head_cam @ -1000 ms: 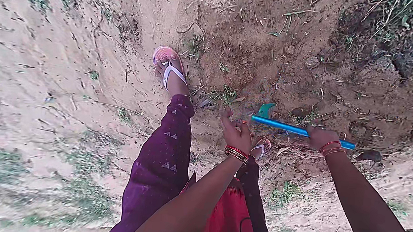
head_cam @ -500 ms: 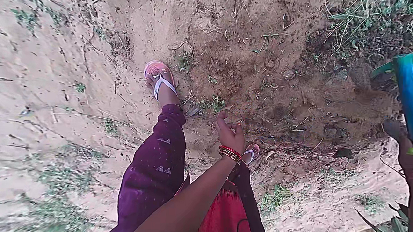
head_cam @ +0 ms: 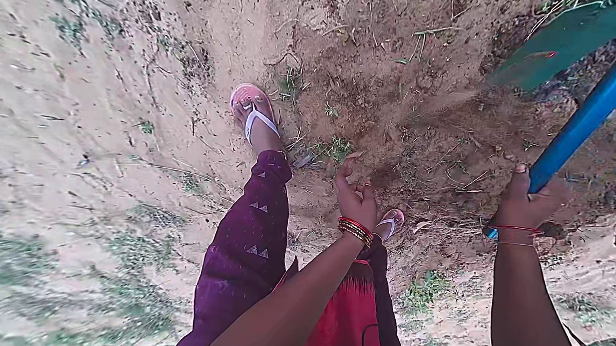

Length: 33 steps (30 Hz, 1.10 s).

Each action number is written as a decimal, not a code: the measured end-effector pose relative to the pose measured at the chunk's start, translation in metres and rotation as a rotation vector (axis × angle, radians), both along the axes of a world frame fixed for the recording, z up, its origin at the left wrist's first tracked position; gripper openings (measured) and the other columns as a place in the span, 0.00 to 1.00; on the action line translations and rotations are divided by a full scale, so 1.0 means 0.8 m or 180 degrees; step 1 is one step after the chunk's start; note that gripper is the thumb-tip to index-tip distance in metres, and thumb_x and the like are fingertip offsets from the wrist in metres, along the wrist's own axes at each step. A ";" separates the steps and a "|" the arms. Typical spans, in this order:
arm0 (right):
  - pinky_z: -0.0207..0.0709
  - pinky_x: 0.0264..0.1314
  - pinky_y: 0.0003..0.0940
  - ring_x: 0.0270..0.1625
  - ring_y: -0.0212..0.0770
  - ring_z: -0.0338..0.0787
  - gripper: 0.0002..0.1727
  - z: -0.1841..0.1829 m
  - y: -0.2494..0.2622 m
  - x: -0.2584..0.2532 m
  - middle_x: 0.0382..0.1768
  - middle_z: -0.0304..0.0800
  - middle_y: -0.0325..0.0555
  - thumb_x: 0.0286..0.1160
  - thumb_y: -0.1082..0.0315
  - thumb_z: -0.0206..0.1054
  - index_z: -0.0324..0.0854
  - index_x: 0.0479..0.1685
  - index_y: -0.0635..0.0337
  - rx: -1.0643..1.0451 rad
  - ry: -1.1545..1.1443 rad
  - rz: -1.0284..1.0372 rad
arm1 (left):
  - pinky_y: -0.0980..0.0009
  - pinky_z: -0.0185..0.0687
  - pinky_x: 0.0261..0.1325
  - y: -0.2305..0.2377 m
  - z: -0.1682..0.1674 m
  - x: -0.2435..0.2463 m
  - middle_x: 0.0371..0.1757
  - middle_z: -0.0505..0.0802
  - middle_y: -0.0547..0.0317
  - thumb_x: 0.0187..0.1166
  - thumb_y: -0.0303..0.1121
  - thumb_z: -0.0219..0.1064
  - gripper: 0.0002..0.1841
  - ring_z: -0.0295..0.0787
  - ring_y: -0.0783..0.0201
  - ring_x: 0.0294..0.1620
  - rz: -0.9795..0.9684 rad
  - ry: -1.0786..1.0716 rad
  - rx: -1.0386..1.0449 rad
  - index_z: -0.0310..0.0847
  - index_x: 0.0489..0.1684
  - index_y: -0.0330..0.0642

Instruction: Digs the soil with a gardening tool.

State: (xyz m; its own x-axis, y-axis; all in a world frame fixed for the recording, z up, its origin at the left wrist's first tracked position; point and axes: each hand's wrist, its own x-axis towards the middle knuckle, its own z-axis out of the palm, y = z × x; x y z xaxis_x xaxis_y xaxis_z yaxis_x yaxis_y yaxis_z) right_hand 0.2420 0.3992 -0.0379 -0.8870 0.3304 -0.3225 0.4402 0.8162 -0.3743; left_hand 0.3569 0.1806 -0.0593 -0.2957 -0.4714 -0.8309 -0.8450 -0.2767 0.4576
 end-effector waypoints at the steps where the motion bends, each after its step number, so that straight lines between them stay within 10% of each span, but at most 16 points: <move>1: 0.77 0.43 0.34 0.32 0.31 0.78 0.25 -0.011 -0.011 0.000 0.36 0.80 0.44 0.86 0.55 0.62 0.75 0.62 0.72 -0.0092 0.0024 0.0061 | 0.72 0.78 0.36 0.001 -0.001 0.003 0.79 0.72 0.41 0.80 0.19 0.62 0.34 0.81 0.68 0.35 0.0009 -0.0024 0.0020 0.54 0.87 0.36; 5: 0.77 0.44 0.35 0.32 0.31 0.79 0.24 -0.070 -0.049 0.003 0.34 0.81 0.44 0.88 0.53 0.61 0.77 0.61 0.71 -0.0309 -0.0156 0.0078 | 0.75 0.77 0.32 0.005 -0.007 0.015 0.77 0.73 0.42 0.79 0.18 0.62 0.34 0.79 0.72 0.30 0.0046 -0.0102 0.0014 0.54 0.87 0.36; 11: 0.73 0.67 0.64 0.60 0.65 0.88 0.29 -0.183 -0.058 0.053 0.56 0.87 0.71 0.91 0.52 0.60 0.75 0.70 0.73 0.0042 -0.1710 -0.0288 | 0.75 0.77 0.35 0.011 -0.017 0.032 0.78 0.70 0.41 0.80 0.19 0.62 0.35 0.79 0.71 0.32 0.0041 -0.0188 0.0040 0.52 0.89 0.35; 20: 0.78 0.53 0.59 0.42 0.59 0.87 0.29 -0.162 -0.045 0.030 0.45 0.86 0.68 0.92 0.52 0.58 0.78 0.63 0.77 -0.0011 -0.2121 -0.0265 | 0.74 0.78 0.37 0.012 -0.014 0.035 0.78 0.72 0.39 0.81 0.18 0.62 0.34 0.80 0.70 0.34 0.0089 -0.0436 0.0215 0.53 0.88 0.33; 26: 0.76 0.29 0.34 0.21 0.35 0.74 0.23 -0.147 -0.085 0.055 0.27 0.72 0.42 0.93 0.50 0.56 0.72 0.62 0.64 -0.0574 -0.2294 -0.1146 | 0.76 0.78 0.39 0.008 -0.005 0.014 0.76 0.72 0.38 0.79 0.17 0.62 0.34 0.80 0.71 0.35 0.0194 -0.0364 0.0351 0.53 0.87 0.30; 33: 0.72 0.20 0.24 0.17 0.29 0.70 0.19 -0.137 -0.091 0.051 0.23 0.68 0.34 0.91 0.47 0.58 0.71 0.55 0.56 -0.1039 -0.2493 -0.1801 | 0.73 0.78 0.44 0.007 0.002 -0.003 0.77 0.71 0.37 0.81 0.19 0.63 0.34 0.81 0.67 0.38 0.0004 -0.0528 0.0576 0.52 0.88 0.31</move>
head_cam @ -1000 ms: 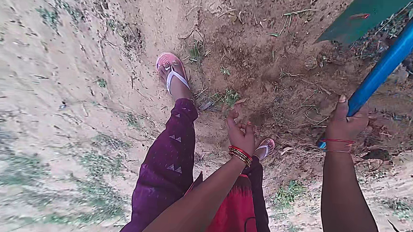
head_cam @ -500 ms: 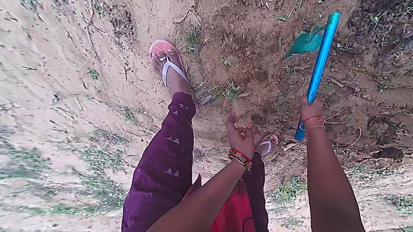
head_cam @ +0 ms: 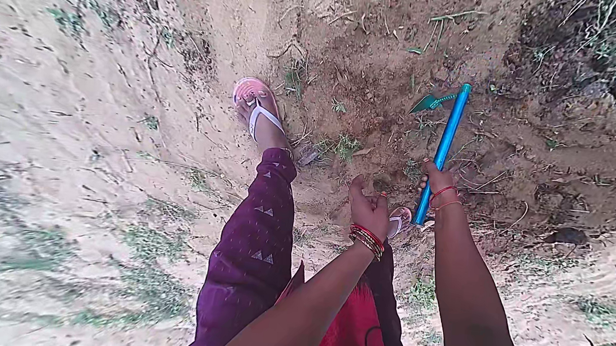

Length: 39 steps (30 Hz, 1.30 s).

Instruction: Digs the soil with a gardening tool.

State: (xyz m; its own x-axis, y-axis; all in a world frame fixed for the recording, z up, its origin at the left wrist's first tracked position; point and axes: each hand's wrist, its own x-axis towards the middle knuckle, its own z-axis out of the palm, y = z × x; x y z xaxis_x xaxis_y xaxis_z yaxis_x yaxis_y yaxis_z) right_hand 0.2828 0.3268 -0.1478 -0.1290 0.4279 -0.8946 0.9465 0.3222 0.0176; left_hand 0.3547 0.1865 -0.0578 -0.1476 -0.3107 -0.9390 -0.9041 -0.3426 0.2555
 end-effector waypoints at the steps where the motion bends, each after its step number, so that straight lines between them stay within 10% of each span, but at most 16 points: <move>1: 0.71 0.22 0.24 0.18 0.29 0.71 0.20 -0.003 0.002 -0.002 0.25 0.69 0.35 0.91 0.48 0.58 0.72 0.57 0.57 0.0009 0.0046 0.0061 | 0.73 0.79 0.44 0.001 0.000 -0.002 0.78 0.71 0.37 0.81 0.19 0.63 0.34 0.81 0.67 0.39 -0.0029 0.0005 0.0020 0.52 0.88 0.31; 6: 0.72 0.24 0.26 0.21 0.30 0.72 0.17 -0.006 0.008 -0.007 0.28 0.70 0.38 0.90 0.57 0.62 0.71 0.64 0.60 -0.0086 0.0210 0.0296 | 0.73 0.79 0.43 0.005 0.004 -0.012 0.76 0.72 0.39 0.82 0.20 0.63 0.34 0.81 0.68 0.36 -0.0206 0.0071 -0.0007 0.52 0.88 0.33; 20: 0.71 0.15 0.13 0.11 0.20 0.72 0.09 0.266 0.112 -0.052 0.15 0.70 0.26 0.96 0.68 0.46 0.67 0.43 0.54 0.0642 0.2462 -0.0727 | 0.65 0.83 0.49 0.014 0.013 -0.042 0.81 0.70 0.35 0.82 0.20 0.63 0.35 0.86 0.60 0.44 -0.0458 0.0378 -0.0197 0.49 0.89 0.34; 26: 0.78 0.31 0.21 0.21 0.24 0.75 0.17 0.189 0.176 -0.062 0.28 0.71 0.36 0.94 0.65 0.53 0.68 0.64 0.73 0.2120 0.3332 -0.0415 | 0.65 0.83 0.47 0.017 0.024 -0.053 0.78 0.73 0.36 0.82 0.21 0.64 0.34 0.87 0.61 0.41 -0.0502 0.0424 -0.0167 0.52 0.88 0.33; 33: 0.76 0.28 0.21 0.21 0.25 0.74 0.19 0.148 0.147 -0.113 0.33 0.71 0.39 0.96 0.66 0.48 0.60 0.75 0.71 0.2040 0.4266 -0.0830 | 0.67 0.81 0.46 0.022 0.029 -0.045 0.77 0.74 0.36 0.81 0.21 0.63 0.33 0.85 0.62 0.42 -0.0310 0.0577 -0.0083 0.55 0.87 0.32; 39: 0.75 0.22 0.18 0.15 0.21 0.73 0.06 0.139 0.054 -0.105 0.19 0.69 0.25 0.95 0.63 0.51 0.67 0.51 0.54 0.0627 0.3422 -0.0220 | 0.71 0.80 0.48 0.019 0.025 -0.033 0.75 0.73 0.34 0.83 0.19 0.60 0.32 0.84 0.64 0.44 0.0143 0.0258 0.0288 0.52 0.87 0.31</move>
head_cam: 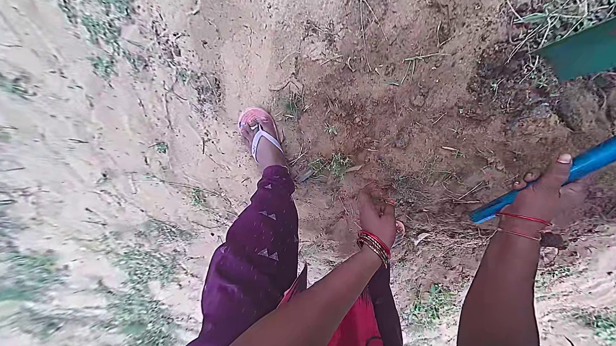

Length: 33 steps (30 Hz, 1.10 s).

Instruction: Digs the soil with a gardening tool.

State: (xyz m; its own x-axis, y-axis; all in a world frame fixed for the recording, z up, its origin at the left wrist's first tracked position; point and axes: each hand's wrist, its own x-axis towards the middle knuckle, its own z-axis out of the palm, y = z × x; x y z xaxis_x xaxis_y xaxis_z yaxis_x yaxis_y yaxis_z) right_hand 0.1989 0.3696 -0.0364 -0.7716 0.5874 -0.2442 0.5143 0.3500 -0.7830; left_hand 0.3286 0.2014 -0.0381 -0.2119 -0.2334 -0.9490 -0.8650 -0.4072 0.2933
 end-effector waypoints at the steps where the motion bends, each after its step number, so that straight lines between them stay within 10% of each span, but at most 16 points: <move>1: 0.75 0.24 0.18 0.17 0.21 0.73 0.07 -0.005 -0.015 0.007 0.21 0.69 0.26 0.95 0.61 0.53 0.68 0.52 0.55 -0.0021 -0.0323 0.0191 | 0.72 0.80 0.47 -0.004 -0.001 0.001 0.75 0.73 0.35 0.83 0.19 0.60 0.32 0.83 0.65 0.42 0.0079 -0.0044 0.0012 0.52 0.87 0.31; 11: 0.78 0.28 0.35 0.22 0.36 0.75 0.26 -0.163 -0.104 0.138 0.29 0.72 0.43 0.94 0.45 0.51 0.70 0.64 0.62 -0.0406 -0.2710 0.0290 | 0.74 0.81 0.46 -0.017 -0.017 0.033 0.74 0.73 0.35 0.82 0.18 0.61 0.33 0.82 0.67 0.40 0.0383 -0.0467 0.0088 0.51 0.87 0.28; 25: 0.64 0.12 0.18 0.08 0.25 0.63 0.16 -0.140 -0.122 0.149 0.11 0.61 0.29 0.94 0.57 0.52 0.63 0.30 0.47 -0.2095 -0.2635 -0.1281 | 0.75 0.80 0.40 -0.014 -0.012 0.035 0.73 0.74 0.37 0.82 0.19 0.60 0.32 0.82 0.69 0.35 0.0342 -0.0328 0.0086 0.53 0.86 0.29; 33: 0.66 0.11 0.14 0.09 0.22 0.68 0.13 -0.010 -0.072 0.094 0.12 0.67 0.30 0.97 0.65 0.46 0.68 0.38 0.53 -0.1727 -0.2053 -0.0690 | 0.75 0.79 0.45 -0.016 -0.011 0.017 0.77 0.71 0.36 0.83 0.18 0.60 0.32 0.82 0.68 0.40 0.0156 -0.0163 -0.0145 0.52 0.87 0.30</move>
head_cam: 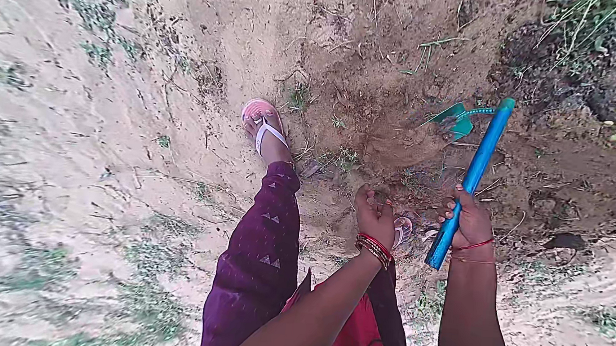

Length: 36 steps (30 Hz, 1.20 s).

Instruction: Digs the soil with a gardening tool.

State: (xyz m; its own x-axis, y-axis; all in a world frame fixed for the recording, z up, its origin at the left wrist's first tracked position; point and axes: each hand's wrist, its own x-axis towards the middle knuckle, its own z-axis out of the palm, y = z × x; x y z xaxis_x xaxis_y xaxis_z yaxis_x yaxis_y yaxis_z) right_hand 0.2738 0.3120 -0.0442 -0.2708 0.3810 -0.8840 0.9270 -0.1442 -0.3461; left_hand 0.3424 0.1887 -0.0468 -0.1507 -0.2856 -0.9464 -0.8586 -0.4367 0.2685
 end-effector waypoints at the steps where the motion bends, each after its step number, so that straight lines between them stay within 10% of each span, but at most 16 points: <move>1: 0.67 0.11 0.14 0.09 0.21 0.68 0.14 0.020 0.013 -0.010 0.12 0.68 0.29 0.97 0.66 0.44 0.68 0.38 0.52 0.0053 0.0217 0.0058 | 0.75 0.79 0.45 0.001 0.000 -0.002 0.77 0.71 0.36 0.82 0.18 0.61 0.33 0.81 0.68 0.40 -0.0016 -0.0005 -0.0006 0.52 0.87 0.30; 6: 0.71 0.13 0.13 0.11 0.20 0.72 0.19 0.091 0.085 -0.073 0.13 0.73 0.25 0.99 0.62 0.38 0.70 0.37 0.48 0.0538 0.1338 0.0169 | 0.71 0.80 0.48 0.001 0.003 -0.010 0.77 0.72 0.36 0.82 0.19 0.61 0.34 0.83 0.65 0.42 -0.0107 0.0064 -0.0070 0.51 0.88 0.31; 10: 0.74 0.18 0.19 0.13 0.23 0.72 0.06 0.061 0.130 -0.124 0.18 0.68 0.25 0.97 0.57 0.48 0.64 0.48 0.44 0.1551 0.1712 0.0343 | 0.71 0.80 0.47 0.005 0.002 -0.012 0.78 0.72 0.37 0.83 0.19 0.62 0.34 0.82 0.65 0.40 -0.0176 0.0082 -0.0066 0.51 0.89 0.33; 18: 0.81 0.56 0.26 0.48 0.30 0.85 0.33 -0.022 0.142 -0.104 0.61 0.81 0.54 0.92 0.62 0.54 0.53 0.86 0.77 0.3252 0.2188 0.0993 | 0.68 0.82 0.46 0.001 0.005 -0.024 0.79 0.72 0.42 0.84 0.21 0.60 0.33 0.83 0.65 0.39 0.0044 0.0191 -0.0330 0.49 0.89 0.38; 23: 0.80 0.33 0.20 0.25 0.19 0.78 0.26 -0.004 0.110 -0.024 0.34 0.74 0.30 0.86 0.64 0.54 0.58 0.73 0.77 0.2343 0.2566 0.1480 | 0.70 0.78 0.42 -0.010 -0.004 -0.015 0.76 0.73 0.45 0.87 0.23 0.58 0.33 0.79 0.67 0.38 0.0415 0.0034 -0.0588 0.48 0.90 0.40; 32: 0.74 0.29 0.22 0.20 0.21 0.74 0.19 -0.077 0.046 0.156 0.23 0.72 0.33 0.82 0.65 0.59 0.71 0.56 0.78 0.1277 0.0928 0.2217 | 0.68 0.81 0.47 -0.006 -0.027 0.034 0.77 0.72 0.43 0.87 0.23 0.57 0.32 0.83 0.65 0.43 0.0442 -0.0120 -0.0674 0.47 0.90 0.39; 36: 0.76 0.70 0.55 0.60 0.63 0.88 0.27 -0.153 0.025 0.212 0.56 0.87 0.74 0.90 0.63 0.61 0.68 0.76 0.78 0.1306 -0.0810 0.2384 | 0.67 0.81 0.43 -0.001 -0.036 0.061 0.76 0.74 0.41 0.87 0.23 0.58 0.31 0.84 0.63 0.41 0.0304 -0.0375 -0.0631 0.49 0.88 0.38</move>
